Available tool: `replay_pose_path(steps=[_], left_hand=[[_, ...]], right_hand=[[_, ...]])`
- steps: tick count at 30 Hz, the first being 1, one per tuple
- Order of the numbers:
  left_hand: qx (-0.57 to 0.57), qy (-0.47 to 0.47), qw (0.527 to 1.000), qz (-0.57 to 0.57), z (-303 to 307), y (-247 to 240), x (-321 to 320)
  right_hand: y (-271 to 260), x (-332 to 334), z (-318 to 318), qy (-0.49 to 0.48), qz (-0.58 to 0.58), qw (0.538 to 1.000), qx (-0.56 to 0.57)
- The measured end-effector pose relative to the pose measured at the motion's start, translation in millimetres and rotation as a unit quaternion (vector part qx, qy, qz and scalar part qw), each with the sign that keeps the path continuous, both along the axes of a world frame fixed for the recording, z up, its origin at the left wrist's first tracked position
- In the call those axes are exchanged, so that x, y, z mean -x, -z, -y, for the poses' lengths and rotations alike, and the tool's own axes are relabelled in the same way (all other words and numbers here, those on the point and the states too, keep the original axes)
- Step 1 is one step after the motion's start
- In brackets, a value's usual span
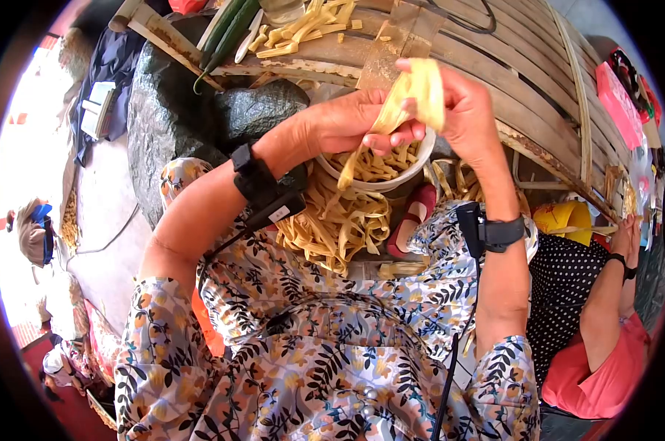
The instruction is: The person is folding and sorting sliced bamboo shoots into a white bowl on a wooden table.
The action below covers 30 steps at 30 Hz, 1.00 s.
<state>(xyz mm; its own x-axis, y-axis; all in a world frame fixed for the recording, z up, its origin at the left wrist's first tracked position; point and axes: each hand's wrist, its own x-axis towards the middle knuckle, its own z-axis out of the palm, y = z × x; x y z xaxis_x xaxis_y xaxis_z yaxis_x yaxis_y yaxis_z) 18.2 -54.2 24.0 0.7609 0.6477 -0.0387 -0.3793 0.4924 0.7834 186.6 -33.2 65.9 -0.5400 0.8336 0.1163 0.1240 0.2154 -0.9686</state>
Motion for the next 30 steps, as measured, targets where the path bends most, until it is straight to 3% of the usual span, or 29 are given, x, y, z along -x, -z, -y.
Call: replay_pose_path(steps=[5, 8, 9, 12, 13, 15, 17, 20, 23, 26, 27, 30], left_hand=[[0.073, 0.038, 0.991, 0.108, -1.5, 37.8, -8.7], [0.098, -0.096, 0.99, 0.029, 3.7, 27.4, -14.8], [0.131, -0.166, 0.977, 0.001, 2.5, 25.0, -15.9], [-0.005, -0.357, 0.92, -0.16, 0.7, 14.9, -18.3], [-0.074, -0.381, 0.895, -0.222, 0.8, 8.0, -15.4], [-0.167, -0.399, 0.86, -0.27, 1.4, 6.8, -11.9], [-0.237, -0.382, 0.844, -0.292, 0.5, 8.8, -6.1], [-0.248, -0.326, 0.855, -0.318, 2.4, 1.2, 0.7], [-0.376, -0.311, 0.77, -0.41, 2.9, 16.1, -4.3], [-0.345, -0.367, 0.768, -0.395, 3.3, 32.6, -15.4], [-0.327, -0.378, 0.775, -0.386, 4.1, 30.6, -15.6], [-0.208, -0.395, 0.836, -0.32, -0.5, 26.6, -12.3]], right_hand=[[5.9, -0.7, 5.0, -0.017, 0.077, 0.994, 0.08], [25.0, 3.4, -2.5, 0.046, 0.029, 0.984, -0.169], [25.8, 0.4, -9.5, 0.096, 0.132, 0.93, -0.328], [28.8, 3.2, -4.7, 0.189, 0.156, 0.893, -0.378], [33.0, 4.5, -4.0, 0.2, 0.159, 0.892, -0.372], [34.8, 5.3, -4.4, 0.152, 0.121, 0.967, -0.167], [41.5, 6.7, -6.7, 0.098, 0.035, 0.994, -0.01], [45.6, 5.0, -7.7, 0.103, 0.098, 0.99, 0.011], [52.1, 3.0, -7.3, 0.105, 0.117, 0.987, 0.022], [64.9, 8.5, -4.4, 0.156, 0.188, 0.95, -0.194], [59.6, 10.8, -1.5, 0.165, 0.183, 0.956, -0.159], [56.3, 7.9, -6.3, 0.172, 0.011, 0.973, -0.154]])
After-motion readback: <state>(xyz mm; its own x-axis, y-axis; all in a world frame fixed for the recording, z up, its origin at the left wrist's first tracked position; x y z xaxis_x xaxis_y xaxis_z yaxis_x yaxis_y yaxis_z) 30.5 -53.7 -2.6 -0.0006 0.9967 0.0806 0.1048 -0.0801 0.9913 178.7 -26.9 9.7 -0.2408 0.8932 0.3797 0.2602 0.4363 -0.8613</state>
